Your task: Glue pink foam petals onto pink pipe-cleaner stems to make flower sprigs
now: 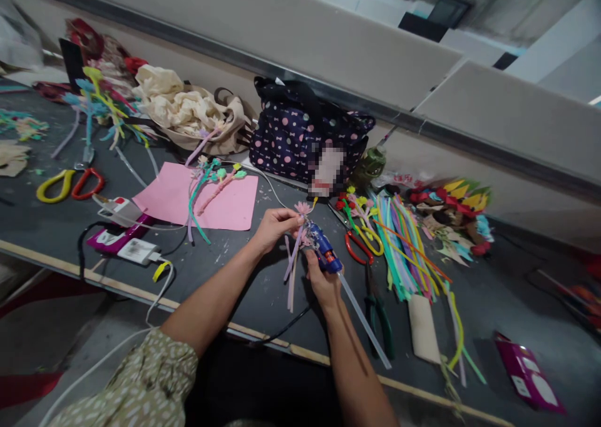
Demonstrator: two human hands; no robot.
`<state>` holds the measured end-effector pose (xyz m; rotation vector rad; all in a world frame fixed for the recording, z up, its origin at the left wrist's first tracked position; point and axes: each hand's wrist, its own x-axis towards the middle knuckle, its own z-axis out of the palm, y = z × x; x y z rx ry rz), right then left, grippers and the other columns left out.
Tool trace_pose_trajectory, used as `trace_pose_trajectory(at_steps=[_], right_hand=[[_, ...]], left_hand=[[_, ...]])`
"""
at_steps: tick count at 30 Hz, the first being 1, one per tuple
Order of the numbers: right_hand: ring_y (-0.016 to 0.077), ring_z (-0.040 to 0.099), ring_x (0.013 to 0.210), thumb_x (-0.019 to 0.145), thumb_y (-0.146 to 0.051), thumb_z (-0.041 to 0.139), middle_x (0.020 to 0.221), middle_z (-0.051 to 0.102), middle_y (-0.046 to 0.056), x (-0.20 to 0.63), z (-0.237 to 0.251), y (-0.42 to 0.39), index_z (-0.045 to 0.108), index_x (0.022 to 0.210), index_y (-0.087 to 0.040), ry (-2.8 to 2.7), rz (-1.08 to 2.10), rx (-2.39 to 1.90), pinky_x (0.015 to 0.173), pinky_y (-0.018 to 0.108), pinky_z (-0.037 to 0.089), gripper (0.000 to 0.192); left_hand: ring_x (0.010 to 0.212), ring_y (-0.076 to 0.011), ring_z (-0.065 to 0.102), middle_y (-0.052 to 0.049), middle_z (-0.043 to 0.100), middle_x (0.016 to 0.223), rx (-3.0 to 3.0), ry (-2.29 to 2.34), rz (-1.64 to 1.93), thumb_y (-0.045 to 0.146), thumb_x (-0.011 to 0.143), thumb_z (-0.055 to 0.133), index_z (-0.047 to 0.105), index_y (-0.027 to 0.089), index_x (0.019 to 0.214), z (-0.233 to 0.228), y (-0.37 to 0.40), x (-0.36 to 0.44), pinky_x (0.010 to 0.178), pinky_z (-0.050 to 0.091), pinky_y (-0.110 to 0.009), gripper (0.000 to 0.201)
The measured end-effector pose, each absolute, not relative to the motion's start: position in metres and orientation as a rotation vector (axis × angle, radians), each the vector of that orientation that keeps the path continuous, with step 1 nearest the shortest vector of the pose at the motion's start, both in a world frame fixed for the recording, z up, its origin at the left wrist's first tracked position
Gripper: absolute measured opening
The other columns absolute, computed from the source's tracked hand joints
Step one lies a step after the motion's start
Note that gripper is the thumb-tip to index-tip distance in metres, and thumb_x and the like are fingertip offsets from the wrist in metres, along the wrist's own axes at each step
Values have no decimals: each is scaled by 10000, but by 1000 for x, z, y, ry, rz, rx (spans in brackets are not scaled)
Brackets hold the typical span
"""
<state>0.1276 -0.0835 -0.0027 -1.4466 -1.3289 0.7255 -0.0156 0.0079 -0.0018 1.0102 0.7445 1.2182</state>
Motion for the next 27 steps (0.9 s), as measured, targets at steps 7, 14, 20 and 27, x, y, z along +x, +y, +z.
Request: trace_pose_trajectory(at_steps=[7, 14, 20, 27], right_hand=[[195, 625, 572, 761, -555, 667, 608, 666, 27, 132, -11, -81, 731, 897, -171, -1272, 733, -1507, 548, 293, 502, 412], [163, 603, 565, 759, -551, 640, 753, 686, 59, 157, -12, -64, 665, 928, -145, -916, 639, -1433, 512, 280, 491, 441], [181, 614, 674, 721, -452, 653, 771, 660, 35, 178, -18, -49, 634, 861, -159, -1065, 525, -1586, 687, 321, 500, 325], [203, 619, 706, 704, -300, 613, 799, 669, 27, 191, -25, -54, 589, 859, -210, -1549, 670, -1688, 700, 315, 466, 180]], left_hand=[[478, -81, 529, 15, 607, 565, 1066, 770, 1294, 307, 662, 795, 689, 138, 667, 1, 11, -21, 522, 445, -211, 200], [413, -43, 429, 57, 522, 512, 782, 750, 1410, 240, 614, 771, 600, 152, 621, 1, 20, -28, 423, 346, -165, 193], [409, -55, 446, 56, 522, 539, 692, 718, 1369, 246, 624, 723, 545, 169, 654, 0, 22, -27, 424, 385, -188, 197], [429, -57, 472, 56, 516, 545, 673, 729, 1318, 239, 624, 717, 548, 171, 681, -2, 23, -25, 441, 417, -188, 191]])
